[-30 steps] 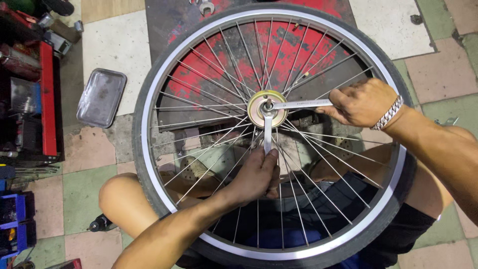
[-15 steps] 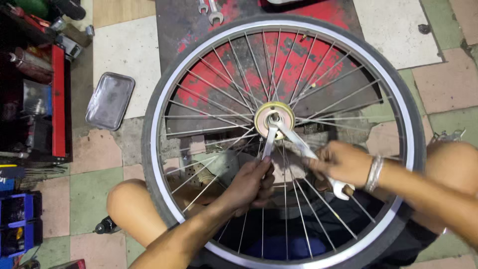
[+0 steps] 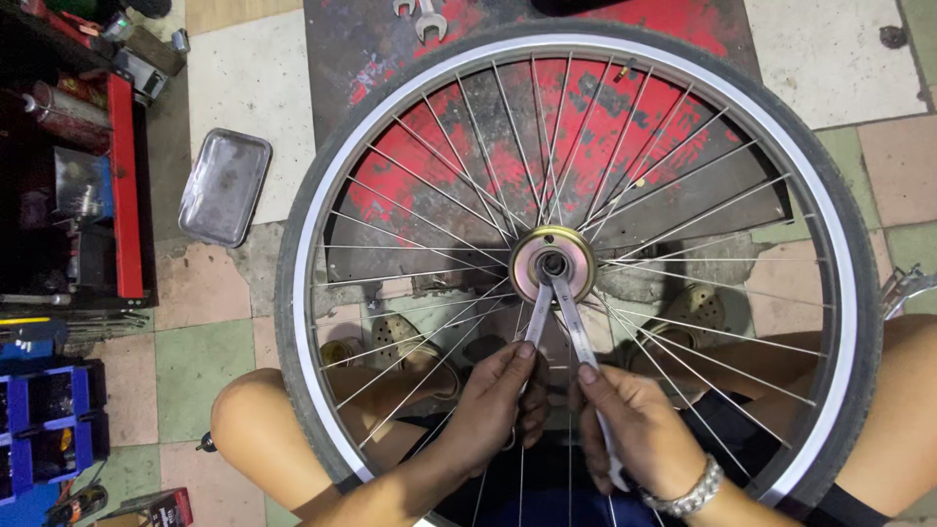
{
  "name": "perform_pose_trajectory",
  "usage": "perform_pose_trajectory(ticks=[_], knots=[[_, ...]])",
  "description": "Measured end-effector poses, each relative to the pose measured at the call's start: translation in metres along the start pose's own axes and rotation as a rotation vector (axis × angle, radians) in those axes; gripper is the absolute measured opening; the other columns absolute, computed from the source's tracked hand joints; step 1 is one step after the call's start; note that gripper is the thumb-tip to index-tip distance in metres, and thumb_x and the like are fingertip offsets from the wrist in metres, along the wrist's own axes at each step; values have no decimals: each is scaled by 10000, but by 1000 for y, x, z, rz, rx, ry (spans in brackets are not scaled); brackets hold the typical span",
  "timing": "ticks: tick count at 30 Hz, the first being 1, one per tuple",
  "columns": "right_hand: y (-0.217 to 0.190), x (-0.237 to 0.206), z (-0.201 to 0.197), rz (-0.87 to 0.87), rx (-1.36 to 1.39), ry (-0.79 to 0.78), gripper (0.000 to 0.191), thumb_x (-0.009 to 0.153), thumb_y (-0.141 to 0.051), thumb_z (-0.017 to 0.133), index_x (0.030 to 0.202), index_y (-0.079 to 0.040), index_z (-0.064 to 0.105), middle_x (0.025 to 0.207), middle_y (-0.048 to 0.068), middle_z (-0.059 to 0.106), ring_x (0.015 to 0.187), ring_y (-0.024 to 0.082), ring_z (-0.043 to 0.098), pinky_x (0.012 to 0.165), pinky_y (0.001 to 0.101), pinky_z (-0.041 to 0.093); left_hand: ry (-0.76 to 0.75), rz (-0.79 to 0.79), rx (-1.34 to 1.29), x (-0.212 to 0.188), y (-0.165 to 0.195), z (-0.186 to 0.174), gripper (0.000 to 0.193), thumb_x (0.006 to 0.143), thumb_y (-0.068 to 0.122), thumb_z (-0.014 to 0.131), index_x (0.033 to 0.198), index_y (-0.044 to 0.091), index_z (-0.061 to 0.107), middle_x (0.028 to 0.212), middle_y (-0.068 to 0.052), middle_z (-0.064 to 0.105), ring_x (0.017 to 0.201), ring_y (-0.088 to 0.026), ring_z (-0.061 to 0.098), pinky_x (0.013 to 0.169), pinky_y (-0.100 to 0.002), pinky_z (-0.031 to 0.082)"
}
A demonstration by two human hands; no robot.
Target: The person applies grease to a bicycle wheel hub and then uses two wrenches to tighten the axle nuts. The person works on the wheel while sitting on the floor in a workshop environment.
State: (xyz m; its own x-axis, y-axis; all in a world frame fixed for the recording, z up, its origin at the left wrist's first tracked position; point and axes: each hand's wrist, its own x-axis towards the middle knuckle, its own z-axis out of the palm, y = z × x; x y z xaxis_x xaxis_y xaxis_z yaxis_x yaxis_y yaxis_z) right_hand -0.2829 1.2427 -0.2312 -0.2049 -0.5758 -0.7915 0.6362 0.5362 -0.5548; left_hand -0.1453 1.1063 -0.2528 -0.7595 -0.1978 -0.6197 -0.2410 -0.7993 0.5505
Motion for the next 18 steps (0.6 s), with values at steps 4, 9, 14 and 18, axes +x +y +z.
perform_pose_trajectory(ticks=[4, 9, 14, 18], knots=[[6, -2, 27, -24, 42, 51, 436, 1011, -391, 470, 861, 0, 592, 410, 126, 547, 272, 234, 512, 292, 343, 399, 74, 146, 90, 3, -14, 9, 314, 1098, 351, 470, 983, 72, 555, 690, -22, 535, 546, -95, 501, 463, -243, 402], [15, 3, 26, -140, -5, -28, 437, 1003, -384, 449, 838, -6, 594, 423, 128, 595, 279, 224, 552, 291, 333, 430, 179, 194, 110, 5, -26, 10, 281, 1078, 319, 503, 1067, 58, 608, 759, 10, 561, 612, -54, 490, 517, -223, 397], [-1, 0, -6, -6, -37, -51, 446, 1009, -381, 456, 777, -15, 564, 394, 134, 524, 237, 227, 482, 241, 340, 348, 106, 157, -41, 7, -20, 2, 241, 1073, 284, 538, 1056, 51, 599, 705, 24, 475, 555, -59, 409, 494, -229, 337], [-33, -2, -36, 144, -62, -81, 522, 1043, -399, 506, 704, -2, 519, 391, 122, 481, 225, 230, 449, 223, 363, 350, 122, 126, 107, 2, -8, -7, 238, 1058, 278, 534, 1048, 50, 600, 705, 13, 495, 563, -64, 425, 491, -227, 333]])
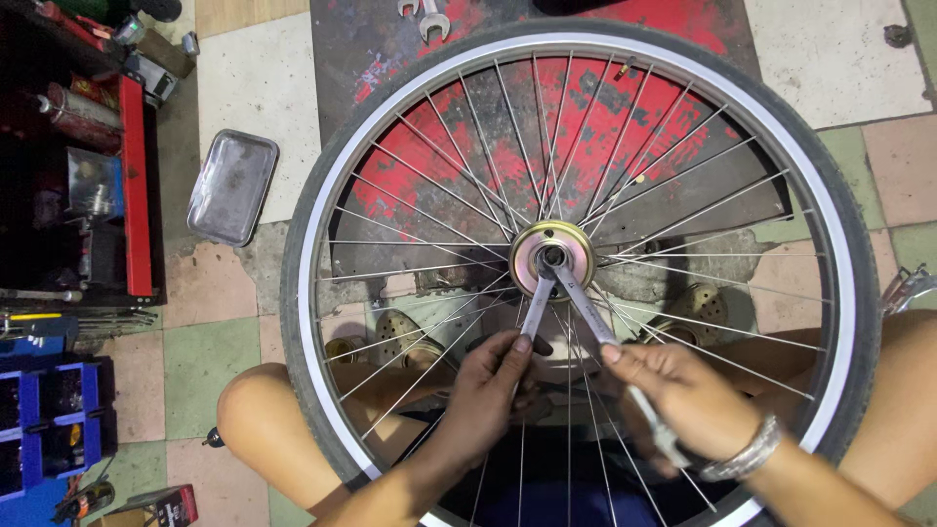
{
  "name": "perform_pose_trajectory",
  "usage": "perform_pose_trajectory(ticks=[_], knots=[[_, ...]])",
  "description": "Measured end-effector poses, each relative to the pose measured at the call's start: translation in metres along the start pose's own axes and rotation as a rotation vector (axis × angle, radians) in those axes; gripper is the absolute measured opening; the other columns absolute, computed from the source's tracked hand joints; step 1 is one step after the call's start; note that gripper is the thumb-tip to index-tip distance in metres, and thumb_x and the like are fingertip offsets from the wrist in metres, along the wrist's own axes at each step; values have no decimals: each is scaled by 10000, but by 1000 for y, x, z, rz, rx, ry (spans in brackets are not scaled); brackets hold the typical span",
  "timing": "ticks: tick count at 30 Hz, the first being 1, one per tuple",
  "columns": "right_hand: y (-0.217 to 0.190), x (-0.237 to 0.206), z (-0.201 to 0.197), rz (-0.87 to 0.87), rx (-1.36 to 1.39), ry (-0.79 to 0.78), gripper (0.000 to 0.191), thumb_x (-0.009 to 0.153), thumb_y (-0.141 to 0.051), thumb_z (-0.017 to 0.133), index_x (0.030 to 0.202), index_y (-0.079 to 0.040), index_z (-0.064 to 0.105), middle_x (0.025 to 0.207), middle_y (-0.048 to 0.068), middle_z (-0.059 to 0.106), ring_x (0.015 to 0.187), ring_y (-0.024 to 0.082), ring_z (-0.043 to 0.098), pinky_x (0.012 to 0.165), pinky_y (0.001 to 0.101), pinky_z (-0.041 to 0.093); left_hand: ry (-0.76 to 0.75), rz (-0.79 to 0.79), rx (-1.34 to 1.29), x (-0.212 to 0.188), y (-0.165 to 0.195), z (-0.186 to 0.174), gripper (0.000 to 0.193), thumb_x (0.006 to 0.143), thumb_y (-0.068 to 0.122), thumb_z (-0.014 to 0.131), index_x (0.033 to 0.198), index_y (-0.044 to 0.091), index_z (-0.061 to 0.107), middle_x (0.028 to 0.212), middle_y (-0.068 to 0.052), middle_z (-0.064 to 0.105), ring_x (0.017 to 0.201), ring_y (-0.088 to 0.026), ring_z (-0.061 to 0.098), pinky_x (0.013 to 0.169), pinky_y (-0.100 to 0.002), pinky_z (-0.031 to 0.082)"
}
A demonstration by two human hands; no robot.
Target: The person applies grease to a bicycle wheel hub and then uses two wrenches to tighten the axle nuts. The person works on the wheel while sitting on the floor in a workshop environment.
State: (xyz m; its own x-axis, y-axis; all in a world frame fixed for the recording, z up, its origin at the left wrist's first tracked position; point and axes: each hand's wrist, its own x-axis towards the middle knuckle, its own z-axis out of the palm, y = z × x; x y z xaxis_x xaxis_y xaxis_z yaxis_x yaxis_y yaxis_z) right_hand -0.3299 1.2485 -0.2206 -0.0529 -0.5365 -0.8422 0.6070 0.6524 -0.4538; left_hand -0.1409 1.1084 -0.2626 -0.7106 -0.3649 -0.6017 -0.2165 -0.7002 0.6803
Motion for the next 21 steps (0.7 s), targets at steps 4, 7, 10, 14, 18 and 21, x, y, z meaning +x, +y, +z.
perform_pose_trajectory(ticks=[4, 7, 10, 14, 18, 21], knots=[[-10, 5, -18, -97, -151, -158, 503, 1037, -358, 457, 686, -5, 526, 373, 148, 518, 224, 234, 484, 223, 352, 375, 8, 18, 97, 0, 8, -6, 257, 1058, 282, 534, 1056, 38, 616, 695, 10, 497, 561, -72, 437, 509, -225, 371], [3, 9, -10, -72, -139, -86, 510, 1039, -380, 443, 720, 5, 541, 379, 155, 523, 231, 250, 495, 233, 357, 370, 0, 49, 104, -1, 8, -1, 261, 1061, 277, 540, 1052, 29, 620, 699, 9, 503, 577, -72, 450, 502, -226, 359], [17, 12, 6, -85, -88, -64, 491, 1038, -400, 438, 769, -5, 552, 383, 147, 521, 232, 245, 480, 242, 351, 363, 111, 26, 77, -2, 5, 9, 248, 1043, 270, 556, 1047, 35, 634, 707, 10, 533, 582, -73, 473, 509, -225, 373], [24, 12, 19, -126, 14, -40, 442, 1020, -378, 428, 796, -15, 546, 383, 127, 495, 239, 230, 454, 249, 342, 354, 28, 17, -14, -4, 8, 10, 276, 1064, 280, 545, 1068, 32, 666, 710, 15, 508, 590, -62, 449, 510, -224, 359], [29, 13, 20, -84, 108, -32, 453, 1014, -399, 438, 811, -11, 554, 397, 103, 462, 257, 211, 416, 259, 334, 331, 27, -149, 5, -2, 10, 0, 332, 1049, 361, 475, 990, 66, 615, 679, -7, 548, 572, -105, 528, 504, -240, 419], [37, 19, 33, -77, 203, 14, 475, 1021, -428, 439, 794, -18, 516, 398, 68, 410, 245, 176, 342, 235, 323, 274, -116, -180, -199, 1, 7, 0, 341, 1112, 406, 473, 944, 123, 561, 618, 35, 480, 497, -76, 460, 430, -213, 353]])
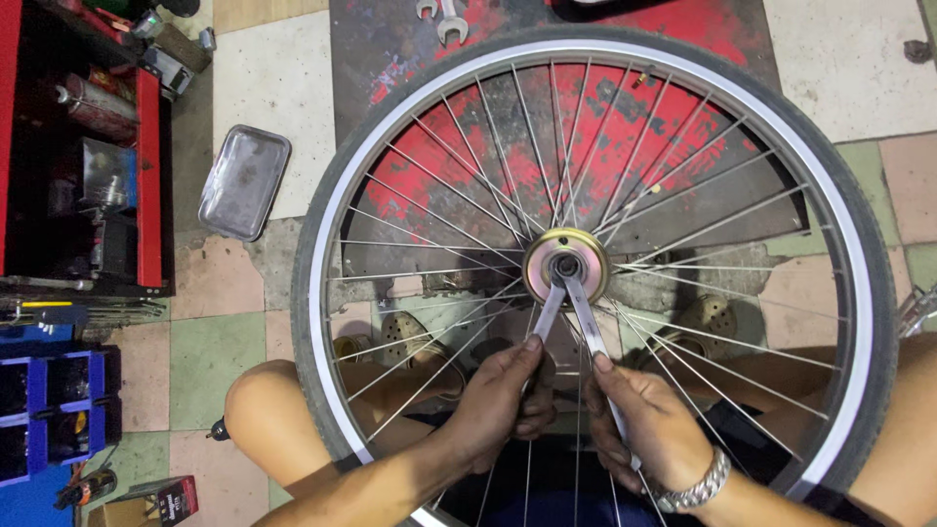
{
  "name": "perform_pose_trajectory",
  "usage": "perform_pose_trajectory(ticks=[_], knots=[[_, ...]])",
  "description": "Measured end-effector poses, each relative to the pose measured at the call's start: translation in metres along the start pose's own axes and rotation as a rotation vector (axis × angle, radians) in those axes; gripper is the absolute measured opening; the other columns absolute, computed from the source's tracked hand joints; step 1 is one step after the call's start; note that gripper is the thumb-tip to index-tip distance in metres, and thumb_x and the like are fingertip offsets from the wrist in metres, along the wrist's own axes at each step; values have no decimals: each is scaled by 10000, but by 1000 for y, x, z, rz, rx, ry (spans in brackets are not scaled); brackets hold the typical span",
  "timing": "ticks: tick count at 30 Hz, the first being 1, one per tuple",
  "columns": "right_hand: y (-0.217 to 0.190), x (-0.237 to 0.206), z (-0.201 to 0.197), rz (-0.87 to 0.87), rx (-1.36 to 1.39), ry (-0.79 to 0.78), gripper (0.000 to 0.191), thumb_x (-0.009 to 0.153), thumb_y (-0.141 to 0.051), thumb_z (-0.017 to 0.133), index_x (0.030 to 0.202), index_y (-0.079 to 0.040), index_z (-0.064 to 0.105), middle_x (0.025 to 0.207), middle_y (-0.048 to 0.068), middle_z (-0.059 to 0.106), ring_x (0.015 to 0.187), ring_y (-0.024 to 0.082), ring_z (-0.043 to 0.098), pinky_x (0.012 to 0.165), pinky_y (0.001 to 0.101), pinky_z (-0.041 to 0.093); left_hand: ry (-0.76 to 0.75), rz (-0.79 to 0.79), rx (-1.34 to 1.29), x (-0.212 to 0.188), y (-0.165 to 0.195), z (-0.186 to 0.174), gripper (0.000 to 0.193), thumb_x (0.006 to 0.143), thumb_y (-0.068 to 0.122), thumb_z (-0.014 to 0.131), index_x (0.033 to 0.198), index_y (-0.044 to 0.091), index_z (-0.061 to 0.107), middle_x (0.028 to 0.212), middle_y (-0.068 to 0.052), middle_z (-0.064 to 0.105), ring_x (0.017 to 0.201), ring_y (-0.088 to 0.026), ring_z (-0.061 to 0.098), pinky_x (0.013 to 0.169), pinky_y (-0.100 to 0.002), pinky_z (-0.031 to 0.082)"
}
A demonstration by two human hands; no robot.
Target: The person applies grease to a bicycle wheel hub and then uses two wrenches to tighten the axle nuts. The person works on the wheel while sitting on the floor in a workshop environment.
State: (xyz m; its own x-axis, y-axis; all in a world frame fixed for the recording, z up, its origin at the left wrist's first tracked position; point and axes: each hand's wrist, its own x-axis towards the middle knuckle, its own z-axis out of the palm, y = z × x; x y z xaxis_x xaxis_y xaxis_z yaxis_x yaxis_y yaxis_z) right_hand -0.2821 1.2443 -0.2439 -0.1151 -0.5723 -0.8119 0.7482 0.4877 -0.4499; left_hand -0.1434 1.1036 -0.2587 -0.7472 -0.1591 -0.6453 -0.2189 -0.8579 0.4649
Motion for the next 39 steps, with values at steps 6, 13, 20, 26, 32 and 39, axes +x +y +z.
perform_pose_trajectory(ticks=[6, 13, 20, 26, 32, 39], knots=[[11, 0, 35, -134, 11, 122, 455, 1034, -367, 499, 846, 35, 600, 381, 74, 376, 241, 190, 337, 249, 340, 277, 130, 295, 292, 5, -19, 20, 386, 1117, 414, 488, 931, 97, 607, 668, 47, 508, 536, -64, 437, 452, -247, 353], [2, -2, 25, -63, 48, 95, 386, 1012, -376, 463, 876, -30, 566, 415, 103, 460, 237, 223, 403, 234, 348, 293, 50, 98, -17, 0, -20, 16, 315, 1095, 377, 469, 967, 94, 521, 591, 16, 411, 436, -97, 352, 405, -260, 277], [-15, -1, -15, -84, -87, -66, 435, 1033, -366, 454, 819, -3, 564, 444, 77, 444, 242, 177, 388, 217, 320, 289, 70, 30, 40, -4, -3, 9, 294, 1085, 367, 467, 967, 102, 514, 586, 18, 387, 430, -82, 322, 403, -251, 271], [-55, 1, -56, 100, -224, -141, 482, 1013, -385, 460, 805, 30, 591, 440, 68, 410, 236, 180, 380, 222, 325, 293, 24, 21, 146, -2, 14, -7, 260, 1089, 333, 478, 990, 95, 517, 604, 36, 384, 465, -66, 314, 406, -241, 259], [-61, 2, -46, 113, -295, -110, 514, 1033, -438, 467, 808, 15, 559, 423, 89, 415, 228, 219, 416, 223, 335, 286, 30, 57, 176, -4, 17, -3, 246, 1083, 314, 473, 975, 102, 533, 595, 34, 387, 459, -64, 312, 401, -239, 261], [-17, 3, -15, -26, -110, -101, 443, 1017, -379, 429, 826, -3, 565, 418, 75, 417, 220, 192, 381, 220, 316, 272, 68, 80, 92, -3, 11, 4, 256, 1077, 290, 497, 922, 88, 527, 593, 29, 407, 430, -63, 307, 376, -243, 250]])
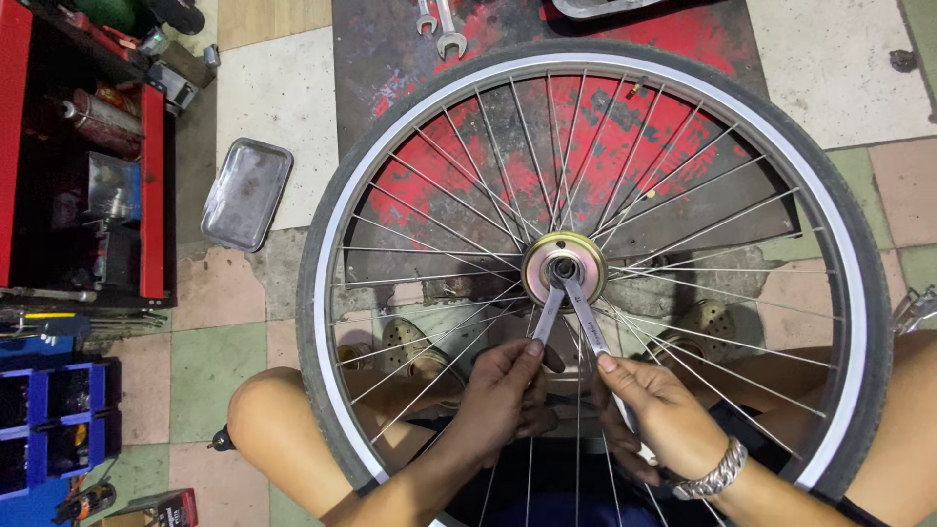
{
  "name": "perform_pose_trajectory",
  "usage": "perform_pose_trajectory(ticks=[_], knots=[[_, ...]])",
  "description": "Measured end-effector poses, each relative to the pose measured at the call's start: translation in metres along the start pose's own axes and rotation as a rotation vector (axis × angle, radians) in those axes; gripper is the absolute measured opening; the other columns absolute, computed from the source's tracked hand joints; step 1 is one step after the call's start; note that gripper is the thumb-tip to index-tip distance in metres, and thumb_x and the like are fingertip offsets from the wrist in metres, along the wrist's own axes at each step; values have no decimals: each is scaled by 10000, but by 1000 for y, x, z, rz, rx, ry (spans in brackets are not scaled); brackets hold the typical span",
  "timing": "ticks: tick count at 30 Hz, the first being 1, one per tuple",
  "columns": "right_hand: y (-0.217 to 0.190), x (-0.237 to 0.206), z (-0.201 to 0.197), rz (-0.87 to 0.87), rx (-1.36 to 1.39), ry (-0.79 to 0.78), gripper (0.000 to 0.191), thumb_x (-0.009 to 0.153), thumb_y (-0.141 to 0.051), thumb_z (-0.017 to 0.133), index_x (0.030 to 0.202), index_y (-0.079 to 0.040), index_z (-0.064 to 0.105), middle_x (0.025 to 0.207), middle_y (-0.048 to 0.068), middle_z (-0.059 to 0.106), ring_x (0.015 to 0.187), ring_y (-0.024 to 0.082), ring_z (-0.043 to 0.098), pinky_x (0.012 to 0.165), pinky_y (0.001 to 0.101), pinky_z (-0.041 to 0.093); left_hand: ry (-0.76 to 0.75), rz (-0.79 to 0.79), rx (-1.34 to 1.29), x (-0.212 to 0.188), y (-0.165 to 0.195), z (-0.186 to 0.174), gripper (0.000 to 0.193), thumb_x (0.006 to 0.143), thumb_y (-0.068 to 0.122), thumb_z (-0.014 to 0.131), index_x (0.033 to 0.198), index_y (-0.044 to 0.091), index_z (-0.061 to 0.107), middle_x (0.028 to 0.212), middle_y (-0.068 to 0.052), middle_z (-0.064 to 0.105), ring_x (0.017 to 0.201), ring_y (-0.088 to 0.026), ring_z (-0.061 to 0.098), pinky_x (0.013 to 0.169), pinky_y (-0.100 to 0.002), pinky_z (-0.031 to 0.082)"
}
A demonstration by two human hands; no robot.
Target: The person applies grease to a bicycle wheel hub and then uses two wrenches to tighten the axle nuts. The person works on the wheel while sitting on the floor in a workshop environment.
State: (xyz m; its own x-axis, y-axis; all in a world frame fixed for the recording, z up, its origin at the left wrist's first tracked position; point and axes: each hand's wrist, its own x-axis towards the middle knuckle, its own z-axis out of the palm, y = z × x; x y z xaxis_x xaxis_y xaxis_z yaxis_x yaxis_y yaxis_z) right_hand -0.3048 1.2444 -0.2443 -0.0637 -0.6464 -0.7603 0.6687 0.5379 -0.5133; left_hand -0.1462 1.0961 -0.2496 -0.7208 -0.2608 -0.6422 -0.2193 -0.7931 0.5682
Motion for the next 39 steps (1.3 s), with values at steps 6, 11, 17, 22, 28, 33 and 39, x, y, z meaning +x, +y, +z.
perform_pose_trajectory(ticks=[6, 11, 17, 22, 28, 33, 39], knots=[[4, -4, 19, -27, 35, 68, 458, 1049, -397, 430, 822, -16, 545, 441, 48, 395, 248, 148, 320, 232, 303, 255, 48, 29, 13, 0, 0, 5, 258, 1067, 300, 523, 942, 77, 565, 577, 24, 411, 423, -57, 319, 367, -238, 240], [3, -10, 50, -78, -1, 176, 413, 1027, -382, 427, 836, -39, 554, 470, 53, 444, 272, 169, 381, 248, 319, 297, 82, 48, -14, -5, -9, 21, 251, 1068, 297, 507, 997, 67, 579, 611, 23, 462, 454, -72, 398, 419, -256, 320], [2, -23, -4, -564, -250, 21, 388, 1079, -303, 494, 1034, 42, 665, 670, 95, 600, 553, 188, 548, 510, 306, 450, -23, -8, -46, -4, -8, 4, 255, 1086, 309, 491, 974, 84, 535, 578, 35, 377, 423, -72, 311, 396, -254, 256], [-21, -37, -21, -858, -381, -46, 352, 1033, -232, 578, 1132, 100, 641, 1069, 194, 703, 928, 226, 665, 830, 360, 531, -55, -4, -50, 1, -6, 3, 266, 1094, 306, 489, 971, 77, 546, 586, 40, 370, 429, -69, 295, 404, -257, 246], [-57, -51, -30, -627, -172, -309, 461, 1037, -170, 565, 1408, 104, 556, 1097, 306, 732, 756, 267, 728, 681, 350, 570, -48, -22, 5, -2, 2, 5, 279, 1087, 315, 460, 988, 75, 563, 582, 48, 345, 439, -64, 274, 406, -253, 236], [-28, -45, -14, -538, -212, 84, 536, 1027, -105, 555, 1544, 10, 471, 754, 243, 698, 500, 180, 629, 371, 230, 418, -52, -9, 21, -2, 4, 5, 295, 1089, 322, 457, 998, 68, 577, 553, 58, 311, 429, -56, 266, 404, -251, 254], [-33, -21, 0, -283, -295, 201, 607, 954, -124, 545, 1550, -142, 435, 946, 157, 792, 463, 181, 610, 327, 256, 382, -47, 2, -7, -1, 1, 5, 252, 1097, 316, 478, 962, 106, 516, 566, 55, 332, 443, -64, 281, 406, -252, 262]])
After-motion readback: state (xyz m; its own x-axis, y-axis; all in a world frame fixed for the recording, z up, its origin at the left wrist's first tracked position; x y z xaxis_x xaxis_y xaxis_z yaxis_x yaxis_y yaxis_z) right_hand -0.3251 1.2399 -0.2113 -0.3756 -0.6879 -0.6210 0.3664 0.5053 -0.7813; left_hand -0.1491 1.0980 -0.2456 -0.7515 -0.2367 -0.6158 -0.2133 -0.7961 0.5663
